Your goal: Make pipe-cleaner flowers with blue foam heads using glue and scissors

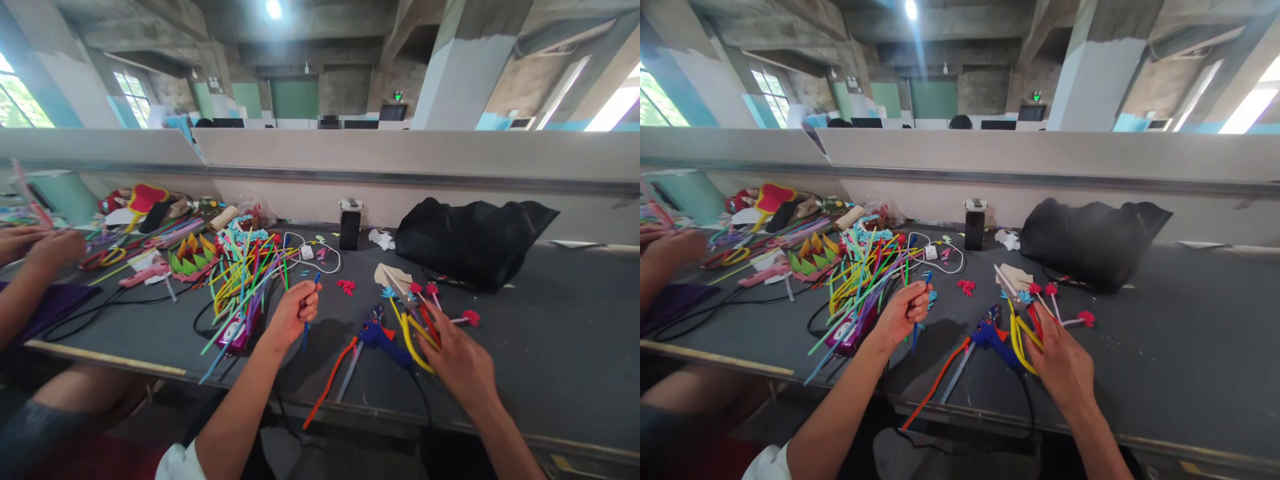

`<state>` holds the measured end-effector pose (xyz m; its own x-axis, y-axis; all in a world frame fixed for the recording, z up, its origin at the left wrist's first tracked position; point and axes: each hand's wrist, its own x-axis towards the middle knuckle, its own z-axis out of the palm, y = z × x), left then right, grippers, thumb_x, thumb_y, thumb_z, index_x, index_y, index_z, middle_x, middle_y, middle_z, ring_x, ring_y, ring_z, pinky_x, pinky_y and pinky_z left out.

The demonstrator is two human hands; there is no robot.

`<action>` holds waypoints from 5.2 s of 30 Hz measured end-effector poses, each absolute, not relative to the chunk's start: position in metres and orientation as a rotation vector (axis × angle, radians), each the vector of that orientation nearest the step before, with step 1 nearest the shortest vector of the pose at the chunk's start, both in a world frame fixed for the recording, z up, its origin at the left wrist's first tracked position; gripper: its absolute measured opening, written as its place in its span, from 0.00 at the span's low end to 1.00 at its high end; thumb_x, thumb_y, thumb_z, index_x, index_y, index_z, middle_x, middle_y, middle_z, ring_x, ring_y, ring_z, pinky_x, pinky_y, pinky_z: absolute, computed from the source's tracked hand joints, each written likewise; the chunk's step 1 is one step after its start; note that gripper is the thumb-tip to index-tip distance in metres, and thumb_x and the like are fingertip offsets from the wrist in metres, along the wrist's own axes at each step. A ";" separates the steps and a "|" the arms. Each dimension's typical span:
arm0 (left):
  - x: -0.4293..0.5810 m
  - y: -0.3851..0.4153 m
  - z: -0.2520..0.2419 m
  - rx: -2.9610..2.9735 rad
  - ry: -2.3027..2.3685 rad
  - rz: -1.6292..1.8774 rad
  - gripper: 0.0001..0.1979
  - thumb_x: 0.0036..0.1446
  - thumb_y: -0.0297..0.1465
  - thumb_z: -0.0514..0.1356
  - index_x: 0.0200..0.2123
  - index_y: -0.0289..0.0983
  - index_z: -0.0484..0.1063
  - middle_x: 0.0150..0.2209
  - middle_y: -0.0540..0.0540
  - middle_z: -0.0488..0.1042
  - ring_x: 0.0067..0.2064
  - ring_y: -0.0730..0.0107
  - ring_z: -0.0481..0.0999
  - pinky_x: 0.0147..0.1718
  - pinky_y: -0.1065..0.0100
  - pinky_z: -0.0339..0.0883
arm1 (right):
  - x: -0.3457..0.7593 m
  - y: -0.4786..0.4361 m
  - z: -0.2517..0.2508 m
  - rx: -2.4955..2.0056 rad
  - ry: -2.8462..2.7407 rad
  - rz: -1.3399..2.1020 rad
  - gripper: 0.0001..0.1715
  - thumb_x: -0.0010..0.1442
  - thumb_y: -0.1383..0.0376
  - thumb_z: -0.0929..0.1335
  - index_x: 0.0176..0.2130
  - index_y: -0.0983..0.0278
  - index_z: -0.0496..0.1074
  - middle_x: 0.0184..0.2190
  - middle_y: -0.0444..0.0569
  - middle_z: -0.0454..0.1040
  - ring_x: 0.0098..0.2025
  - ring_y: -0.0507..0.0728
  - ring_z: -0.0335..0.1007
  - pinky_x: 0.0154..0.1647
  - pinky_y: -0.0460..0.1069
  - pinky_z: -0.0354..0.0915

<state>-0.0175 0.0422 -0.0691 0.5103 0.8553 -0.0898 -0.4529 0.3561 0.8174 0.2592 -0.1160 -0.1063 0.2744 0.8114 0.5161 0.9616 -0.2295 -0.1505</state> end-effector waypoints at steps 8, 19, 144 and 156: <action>-0.030 0.039 -0.069 0.847 0.585 0.919 0.10 0.51 0.33 0.64 0.32 0.32 0.70 0.18 0.57 0.59 0.15 0.86 0.51 0.13 0.79 0.40 | 0.267 -0.131 -0.120 -2.171 -1.594 -0.278 0.29 0.61 0.53 0.63 0.60 0.58 0.64 0.43 0.49 0.79 0.38 0.60 0.78 0.34 0.52 0.71; 0.003 0.015 -0.069 0.881 0.502 0.834 0.09 0.48 0.32 0.66 0.30 0.34 0.69 0.18 0.57 0.58 0.16 0.86 0.50 0.15 0.78 0.40 | 0.213 -0.119 -0.096 -1.845 -1.442 -0.357 0.42 0.56 0.52 0.68 0.64 0.64 0.55 0.36 0.50 0.77 0.36 0.60 0.75 0.38 0.52 0.69; 0.013 0.014 -0.073 0.861 0.575 0.894 0.13 0.48 0.37 0.68 0.31 0.33 0.73 0.19 0.54 0.65 0.15 0.86 0.51 0.15 0.76 0.38 | 0.224 -0.111 -0.077 -1.271 -0.982 0.866 0.17 0.56 0.53 0.70 0.36 0.64 0.76 0.40 0.53 0.78 0.26 0.53 0.69 0.24 0.49 0.66; 0.024 -0.019 -0.058 0.860 0.314 0.655 0.08 0.48 0.31 0.69 0.28 0.34 0.75 0.48 0.39 0.74 0.35 0.67 0.76 0.27 0.69 0.65 | 0.211 -0.089 -0.105 -1.556 -1.517 -0.048 0.20 0.62 0.59 0.64 0.53 0.60 0.68 0.46 0.53 0.76 0.48 0.62 0.72 0.51 0.57 0.68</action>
<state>0.0237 -0.0190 -0.0584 0.7629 0.6465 0.0014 -0.4038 0.4748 0.7820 0.2107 -0.0891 -0.1048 0.2356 0.7649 0.5996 0.8010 0.1965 -0.5654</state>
